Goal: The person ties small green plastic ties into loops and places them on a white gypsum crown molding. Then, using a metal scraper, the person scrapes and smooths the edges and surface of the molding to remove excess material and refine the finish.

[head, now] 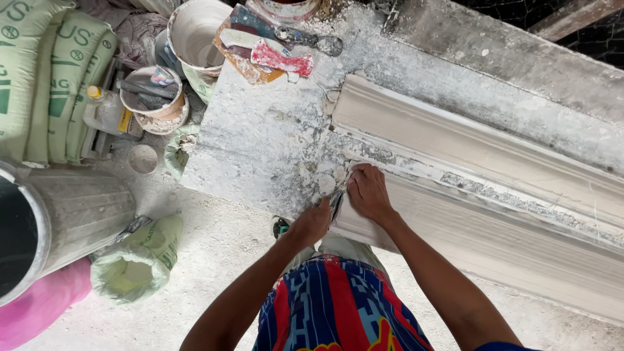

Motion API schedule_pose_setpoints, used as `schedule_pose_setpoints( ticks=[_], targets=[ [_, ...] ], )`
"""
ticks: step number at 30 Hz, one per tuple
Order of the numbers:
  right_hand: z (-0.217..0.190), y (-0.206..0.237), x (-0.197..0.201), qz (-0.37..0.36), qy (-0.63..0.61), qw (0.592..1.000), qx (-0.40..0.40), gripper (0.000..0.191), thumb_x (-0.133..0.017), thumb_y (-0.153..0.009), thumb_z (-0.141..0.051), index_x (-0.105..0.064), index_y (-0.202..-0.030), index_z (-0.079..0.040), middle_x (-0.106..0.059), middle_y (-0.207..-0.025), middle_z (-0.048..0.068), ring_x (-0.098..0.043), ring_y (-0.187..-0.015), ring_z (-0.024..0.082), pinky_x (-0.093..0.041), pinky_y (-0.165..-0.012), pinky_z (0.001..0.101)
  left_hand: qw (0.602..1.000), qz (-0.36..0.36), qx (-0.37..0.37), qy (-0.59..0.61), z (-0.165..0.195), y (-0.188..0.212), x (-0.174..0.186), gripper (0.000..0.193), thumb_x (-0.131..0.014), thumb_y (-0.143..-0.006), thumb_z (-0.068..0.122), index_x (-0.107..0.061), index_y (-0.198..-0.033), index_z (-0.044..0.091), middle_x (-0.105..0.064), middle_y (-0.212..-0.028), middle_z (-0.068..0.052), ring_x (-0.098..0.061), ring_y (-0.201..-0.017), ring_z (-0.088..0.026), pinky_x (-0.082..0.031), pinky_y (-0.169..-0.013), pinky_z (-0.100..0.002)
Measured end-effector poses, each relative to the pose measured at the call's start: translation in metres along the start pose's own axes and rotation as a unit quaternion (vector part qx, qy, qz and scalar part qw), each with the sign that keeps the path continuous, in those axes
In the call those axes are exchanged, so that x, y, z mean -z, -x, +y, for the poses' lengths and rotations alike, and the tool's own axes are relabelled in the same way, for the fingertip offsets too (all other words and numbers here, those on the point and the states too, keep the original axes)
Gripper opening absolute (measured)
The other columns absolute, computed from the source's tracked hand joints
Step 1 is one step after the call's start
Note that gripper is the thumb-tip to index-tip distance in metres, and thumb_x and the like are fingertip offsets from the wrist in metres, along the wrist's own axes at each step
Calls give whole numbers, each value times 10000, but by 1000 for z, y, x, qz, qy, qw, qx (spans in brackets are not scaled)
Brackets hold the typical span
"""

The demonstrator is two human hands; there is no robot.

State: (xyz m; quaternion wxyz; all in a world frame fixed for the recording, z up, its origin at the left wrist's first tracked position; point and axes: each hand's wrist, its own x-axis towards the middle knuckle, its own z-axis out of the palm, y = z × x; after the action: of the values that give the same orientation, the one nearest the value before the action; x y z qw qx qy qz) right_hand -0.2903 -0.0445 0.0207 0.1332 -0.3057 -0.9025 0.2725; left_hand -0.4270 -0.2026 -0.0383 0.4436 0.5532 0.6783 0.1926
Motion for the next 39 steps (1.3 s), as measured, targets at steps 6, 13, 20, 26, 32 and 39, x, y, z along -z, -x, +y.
schedule_pose_setpoints(
  ticks=[6,13,20,26,32,39],
  targets=[
    [5,-1,13,-92,-8,996,-4,266,-517,-1013,-234,-619,-888,-23,-566,-1432,99,-508,-1104,324,-381,-1026,479,988,34,132,-76,66,5,-26,406,-466,-1027,51,-347,-1385,-99,-712,-817,-260,-734,-643,-344,-622,-517,-417],
    [9,2,15,-90,-30,995,15,279,-541,-1019,-242,-630,-880,-18,-571,-1444,110,-513,-1185,335,-381,-1074,468,985,33,107,-132,53,9,-10,313,-503,-1023,103,-431,-1306,-11,-707,-786,-190,-741,-615,-324,-606,-481,-411],
    [-3,8,1,15,-26,999,-12,191,-568,-980,-182,-642,-911,-20,-630,-1360,74,-524,-1108,322,-386,-1046,460,962,59,-87,-253,23,17,34,380,-564,-1000,151,-428,-1324,6,-703,-721,-150,-734,-619,-329,-595,-503,-450],
    [-10,3,-1,12,-10,1000,-24,219,-527,-1013,-188,-647,-962,-13,-615,-1326,64,-515,-1107,302,-355,-1054,462,976,-38,-30,-210,50,4,62,287,-536,-1002,146,-434,-1235,13,-712,-758,-174,-739,-714,-372,-592,-569,-491],
    [-12,0,1,-16,-1,999,-39,261,-469,-1038,-193,-647,-1026,-2,-594,-1336,70,-497,-1109,303,-330,-1061,470,986,-70,41,-145,72,3,63,166,-462,-1013,104,-434,-1148,13,-725,-825,-208,-752,-785,-385,-598,-648,-510],
    [-16,1,5,12,-23,999,-32,233,-498,-1034,-189,-651,-1025,-14,-617,-1326,50,-514,-1073,302,-359,-1040,447,992,-60,82,-72,76,-12,53,196,-379,-1057,106,-425,-1204,-15,-706,-885,-249,-740,-846,-414,-586,-752,-548]
  ],
)
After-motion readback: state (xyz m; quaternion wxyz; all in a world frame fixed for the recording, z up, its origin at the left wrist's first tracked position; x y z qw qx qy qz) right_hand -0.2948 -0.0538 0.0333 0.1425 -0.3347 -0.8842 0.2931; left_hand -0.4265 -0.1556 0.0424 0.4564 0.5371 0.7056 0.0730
